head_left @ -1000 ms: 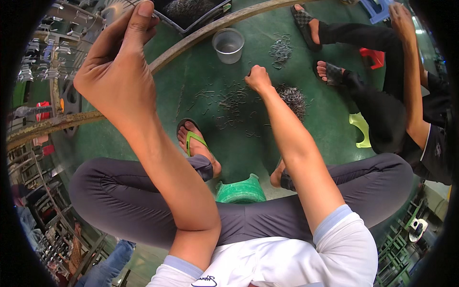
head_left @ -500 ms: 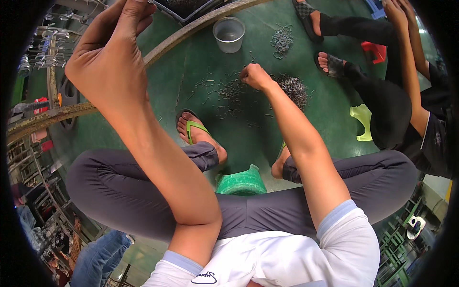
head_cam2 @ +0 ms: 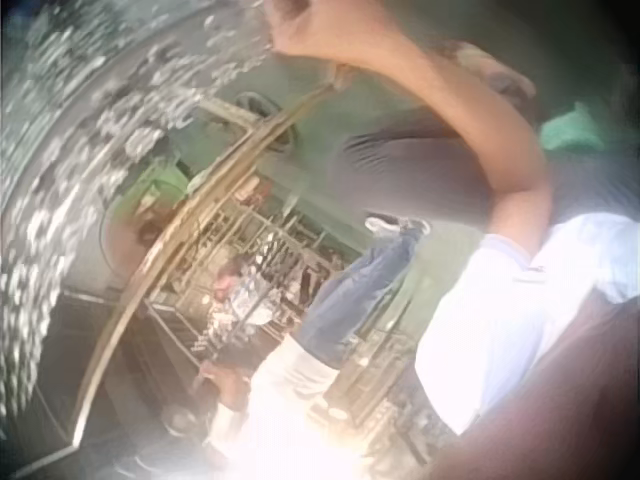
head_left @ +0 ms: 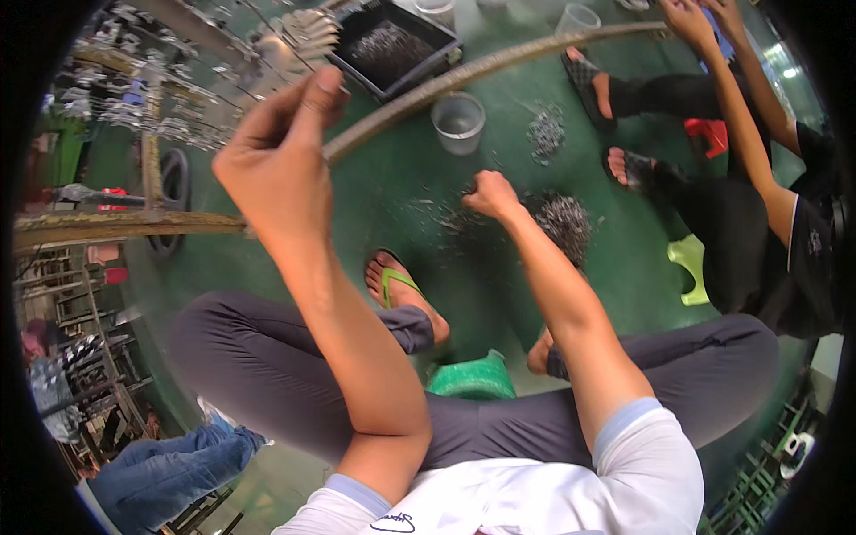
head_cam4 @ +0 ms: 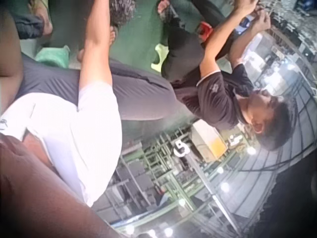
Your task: The person attaches small metal hooks onto the slotted disc of a metal rack by hand, repeatedly picking up the hooks and fitting them into the slots.
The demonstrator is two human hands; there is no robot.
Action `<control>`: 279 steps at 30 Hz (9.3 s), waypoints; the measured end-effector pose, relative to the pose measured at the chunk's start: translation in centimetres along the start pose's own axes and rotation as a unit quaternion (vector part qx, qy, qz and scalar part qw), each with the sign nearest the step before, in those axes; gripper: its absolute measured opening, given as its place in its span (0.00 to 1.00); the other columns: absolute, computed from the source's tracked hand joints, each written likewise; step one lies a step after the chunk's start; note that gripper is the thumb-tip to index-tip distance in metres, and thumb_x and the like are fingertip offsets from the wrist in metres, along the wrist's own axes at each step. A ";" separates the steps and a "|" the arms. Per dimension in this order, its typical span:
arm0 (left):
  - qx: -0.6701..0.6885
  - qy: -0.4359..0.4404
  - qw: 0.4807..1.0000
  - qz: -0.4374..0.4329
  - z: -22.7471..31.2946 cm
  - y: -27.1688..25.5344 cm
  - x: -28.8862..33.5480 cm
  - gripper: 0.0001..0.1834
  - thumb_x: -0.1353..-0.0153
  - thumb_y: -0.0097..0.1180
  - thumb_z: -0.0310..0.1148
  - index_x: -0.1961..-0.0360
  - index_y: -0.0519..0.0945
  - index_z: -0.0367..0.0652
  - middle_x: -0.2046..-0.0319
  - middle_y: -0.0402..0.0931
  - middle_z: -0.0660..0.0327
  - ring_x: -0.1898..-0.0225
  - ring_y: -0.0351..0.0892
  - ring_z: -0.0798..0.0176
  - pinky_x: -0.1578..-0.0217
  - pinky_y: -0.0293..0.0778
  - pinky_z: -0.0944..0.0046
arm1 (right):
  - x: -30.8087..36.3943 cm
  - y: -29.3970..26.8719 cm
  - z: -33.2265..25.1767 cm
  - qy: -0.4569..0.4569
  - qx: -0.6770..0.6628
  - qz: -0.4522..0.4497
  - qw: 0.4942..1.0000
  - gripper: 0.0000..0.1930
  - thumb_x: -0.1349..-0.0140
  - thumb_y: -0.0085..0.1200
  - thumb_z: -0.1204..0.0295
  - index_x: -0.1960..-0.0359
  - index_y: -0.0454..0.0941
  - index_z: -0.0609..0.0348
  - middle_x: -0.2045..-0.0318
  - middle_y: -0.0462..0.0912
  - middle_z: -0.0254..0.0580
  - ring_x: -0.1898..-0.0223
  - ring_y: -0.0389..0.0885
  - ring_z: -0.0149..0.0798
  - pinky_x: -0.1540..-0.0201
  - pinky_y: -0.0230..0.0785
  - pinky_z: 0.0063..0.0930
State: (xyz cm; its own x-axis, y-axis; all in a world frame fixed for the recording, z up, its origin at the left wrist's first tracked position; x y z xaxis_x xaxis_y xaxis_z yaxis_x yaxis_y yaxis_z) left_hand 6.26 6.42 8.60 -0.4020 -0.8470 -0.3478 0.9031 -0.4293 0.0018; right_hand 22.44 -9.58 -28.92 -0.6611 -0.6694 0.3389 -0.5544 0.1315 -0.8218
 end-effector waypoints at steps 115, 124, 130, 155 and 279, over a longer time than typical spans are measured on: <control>0.425 -0.179 0.885 0.058 -11.3 -2.4 1.1 0.28 0.29 0.52 0.46 0.49 0.66 0.25 0.49 0.74 0.33 0.45 0.79 0.40 0.44 0.81 0.53 | 8.4 -28.2 -25.2 -0.312 -0.328 0.230 0.861 0.19 0.47 0.70 0.70 0.57 0.82 0.69 0.69 0.87 0.49 0.70 0.87 0.35 0.64 0.78 0.28; 0.419 -0.221 0.879 0.059 -12.6 -2.6 1.6 0.24 0.31 0.54 0.50 0.54 0.70 0.36 0.54 0.79 0.42 0.50 0.82 0.48 0.48 0.81 0.55 | 9.1 -28.6 -26.3 -0.330 -0.324 0.377 0.802 0.20 0.50 0.72 0.69 0.57 0.83 0.68 0.71 0.83 0.47 0.76 0.82 0.35 0.71 0.74 0.29; 0.408 -0.241 0.878 0.065 -13.2 -3.4 1.8 0.23 0.33 0.56 0.51 0.58 0.75 0.38 0.57 0.81 0.47 0.55 0.84 0.52 0.53 0.83 0.58 | 9.9 -28.0 -26.8 -0.374 -0.357 0.379 0.768 0.12 0.45 0.68 0.73 0.62 0.85 0.67 0.73 0.83 0.50 0.75 0.82 0.40 0.71 0.72 0.32; -0.068 0.118 0.989 0.059 1.2 0.4 1.5 0.08 0.38 0.67 0.30 0.61 0.85 0.37 0.65 0.79 0.65 0.67 0.76 0.75 0.70 0.74 0.75 | 12.8 -27.9 -24.5 -0.398 -0.352 0.355 0.769 0.04 0.45 0.59 0.79 0.71 0.79 0.68 0.74 0.79 0.52 0.73 0.80 0.54 0.71 0.72 0.40; -0.161 0.162 0.972 0.056 -0.7 -1.5 2.0 0.07 0.43 0.66 0.26 0.64 0.85 0.34 0.72 0.84 0.55 0.73 0.84 0.66 0.67 0.77 0.67 | 8.1 -27.3 -26.1 -0.357 -0.324 0.122 0.868 0.12 0.48 0.62 0.72 0.65 0.86 0.68 0.77 0.86 0.47 0.74 0.84 0.29 0.67 0.76 0.25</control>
State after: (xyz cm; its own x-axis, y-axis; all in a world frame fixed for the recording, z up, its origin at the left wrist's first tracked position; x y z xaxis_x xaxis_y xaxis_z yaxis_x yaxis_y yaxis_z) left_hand 4.22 5.59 7.23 -0.2761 -0.7169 -0.6402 0.9601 -0.1750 -0.2181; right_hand 19.05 0.43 8.23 -0.4447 -0.8161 -0.3690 -0.7629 0.5610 -0.3213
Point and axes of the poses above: each hand's wrist, its own x-axis away from the middle knuckle, its own y-axis out of the palm, z = x × y, the point moved 9 cm from there along -x, towards the middle knuckle
